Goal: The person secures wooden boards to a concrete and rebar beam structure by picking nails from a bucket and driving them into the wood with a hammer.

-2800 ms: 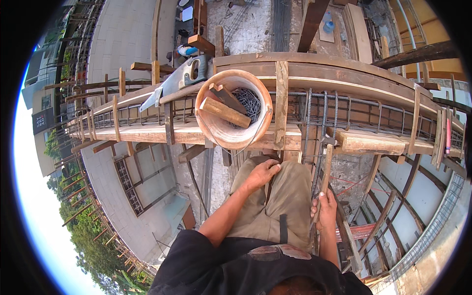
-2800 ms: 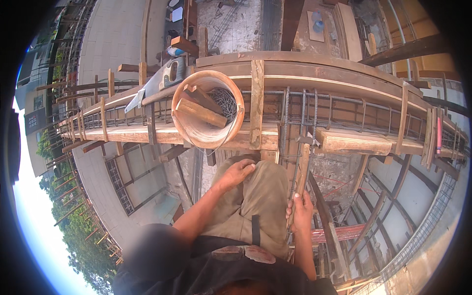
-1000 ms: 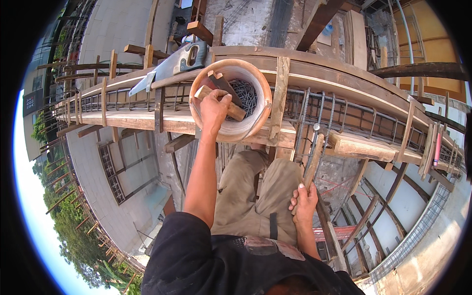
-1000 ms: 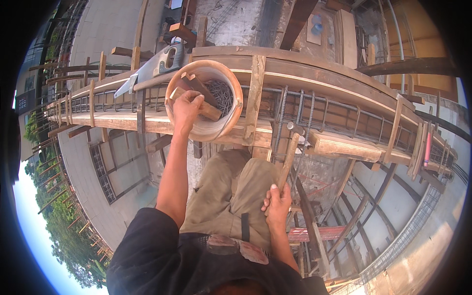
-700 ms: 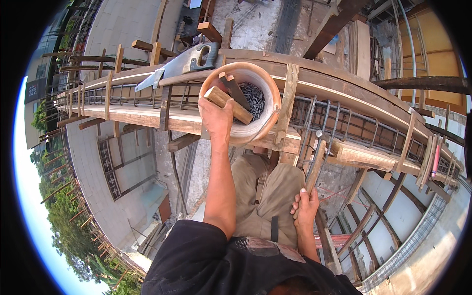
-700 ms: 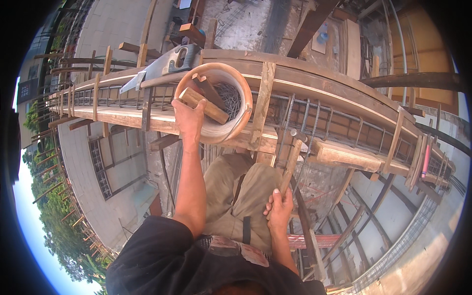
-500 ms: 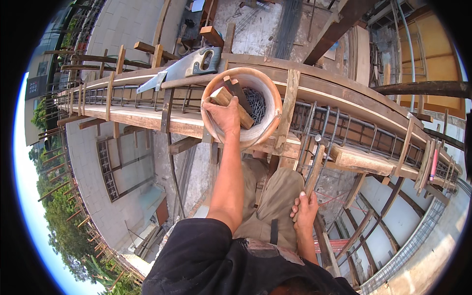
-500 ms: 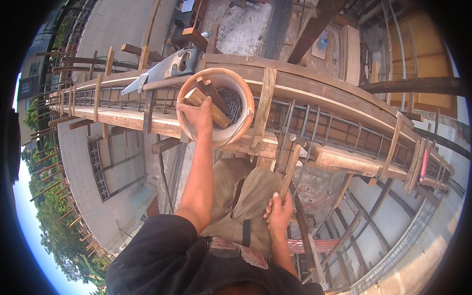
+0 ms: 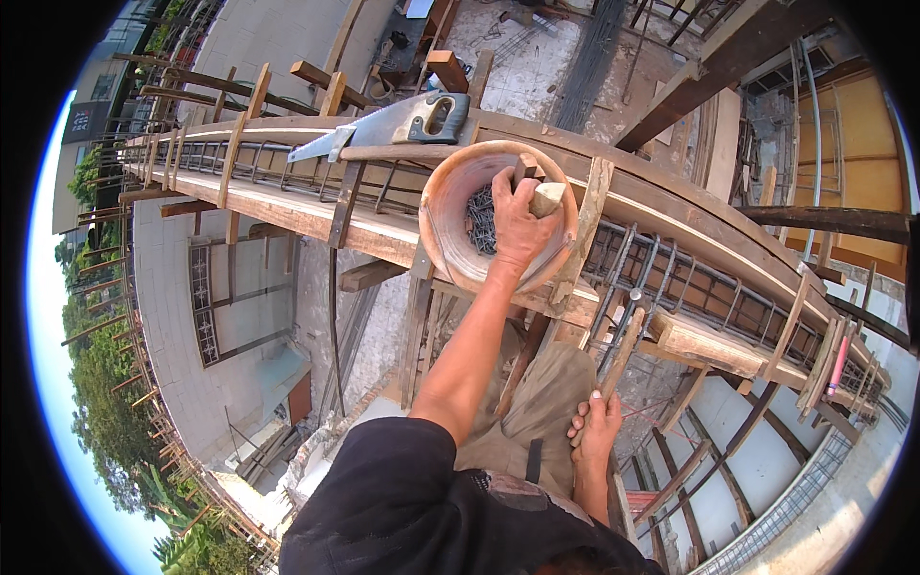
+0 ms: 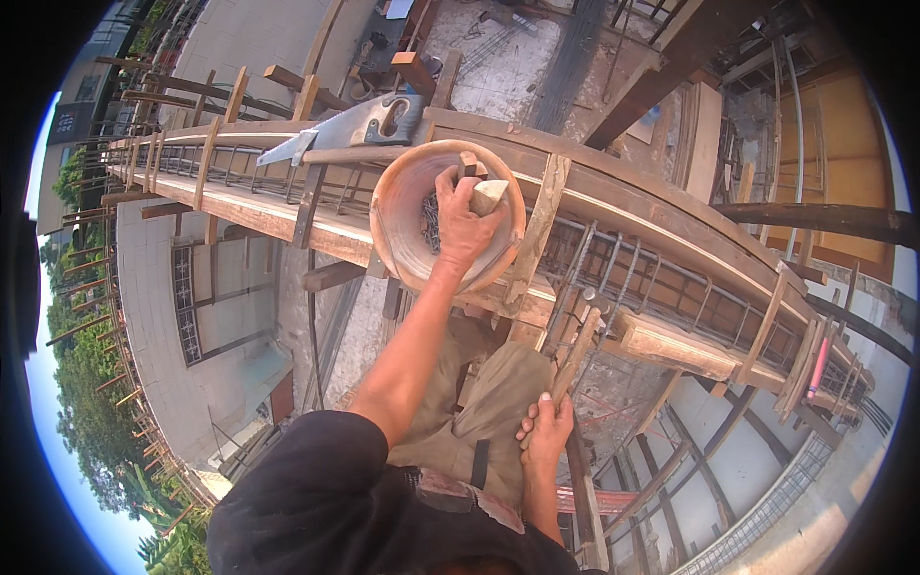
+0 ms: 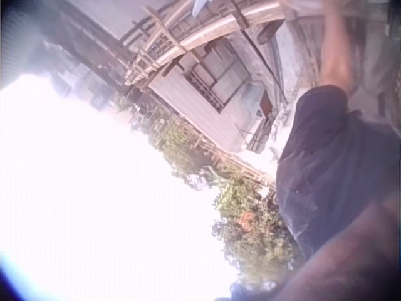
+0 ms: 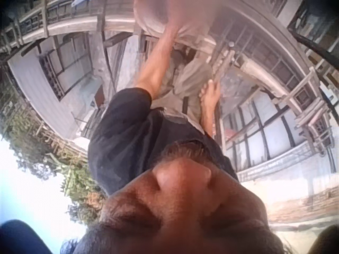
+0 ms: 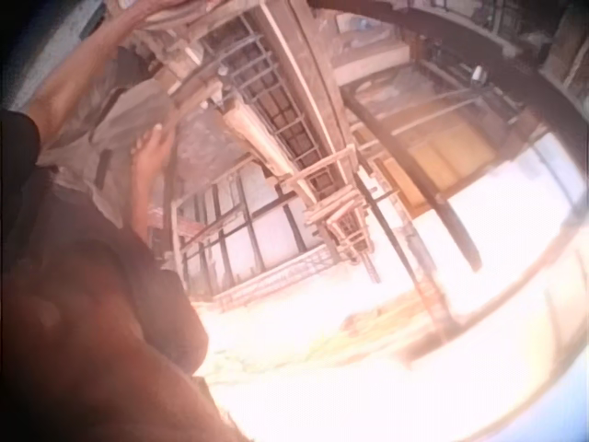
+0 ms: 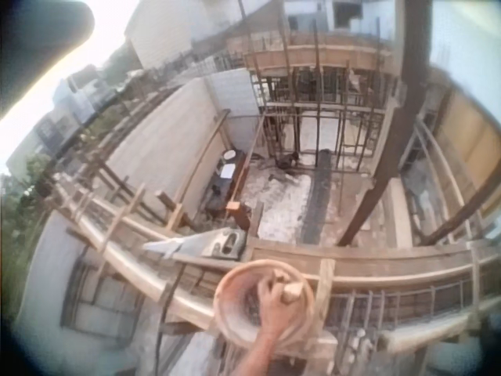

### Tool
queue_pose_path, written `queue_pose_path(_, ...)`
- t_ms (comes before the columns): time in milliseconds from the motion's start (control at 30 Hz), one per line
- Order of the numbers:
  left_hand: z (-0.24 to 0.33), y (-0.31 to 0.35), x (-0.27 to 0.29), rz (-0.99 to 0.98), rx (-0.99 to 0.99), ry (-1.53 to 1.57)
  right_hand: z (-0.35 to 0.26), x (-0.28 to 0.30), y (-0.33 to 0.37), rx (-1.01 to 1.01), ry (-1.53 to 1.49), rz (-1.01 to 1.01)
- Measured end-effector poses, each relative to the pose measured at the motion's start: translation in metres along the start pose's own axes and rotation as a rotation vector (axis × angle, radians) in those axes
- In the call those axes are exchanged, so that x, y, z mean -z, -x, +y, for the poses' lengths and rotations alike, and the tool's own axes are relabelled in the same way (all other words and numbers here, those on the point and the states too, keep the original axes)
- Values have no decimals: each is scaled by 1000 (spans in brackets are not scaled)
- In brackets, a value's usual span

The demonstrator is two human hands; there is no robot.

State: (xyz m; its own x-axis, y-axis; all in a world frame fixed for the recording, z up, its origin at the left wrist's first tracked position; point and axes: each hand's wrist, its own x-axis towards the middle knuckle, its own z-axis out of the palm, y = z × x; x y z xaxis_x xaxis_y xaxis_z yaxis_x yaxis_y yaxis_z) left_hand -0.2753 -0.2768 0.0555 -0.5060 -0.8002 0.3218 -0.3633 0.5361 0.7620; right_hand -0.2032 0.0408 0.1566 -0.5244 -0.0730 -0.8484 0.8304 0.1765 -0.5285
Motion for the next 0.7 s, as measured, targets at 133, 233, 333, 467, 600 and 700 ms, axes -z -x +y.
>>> queue_pose_path(133, 45, 10, 13, -68, -267, 51, 0, 2, 1, -17, -8, 15)
queue_pose_path(233, 70, 10, 32, -149, -446, 67, 1, 2, -1, -16, -13, 13)
queue_pose_path(333, 77, 13, 38, -167, -563, 50, 1, 3, -1, -13, -21, -6)
queue_pose_path(467, 80, 15, 42, -469, -496, 6, -4, 1, 0, -18, -9, -8)
queue_pose_path(600, 69, 14, 45, -448, -447, -6, -2, 4, -2, -14, -1, -14)
queue_pose_path(700, 59, 10, 43, -539, -359, -102, -2, 5, -3, -12, 1, -17)
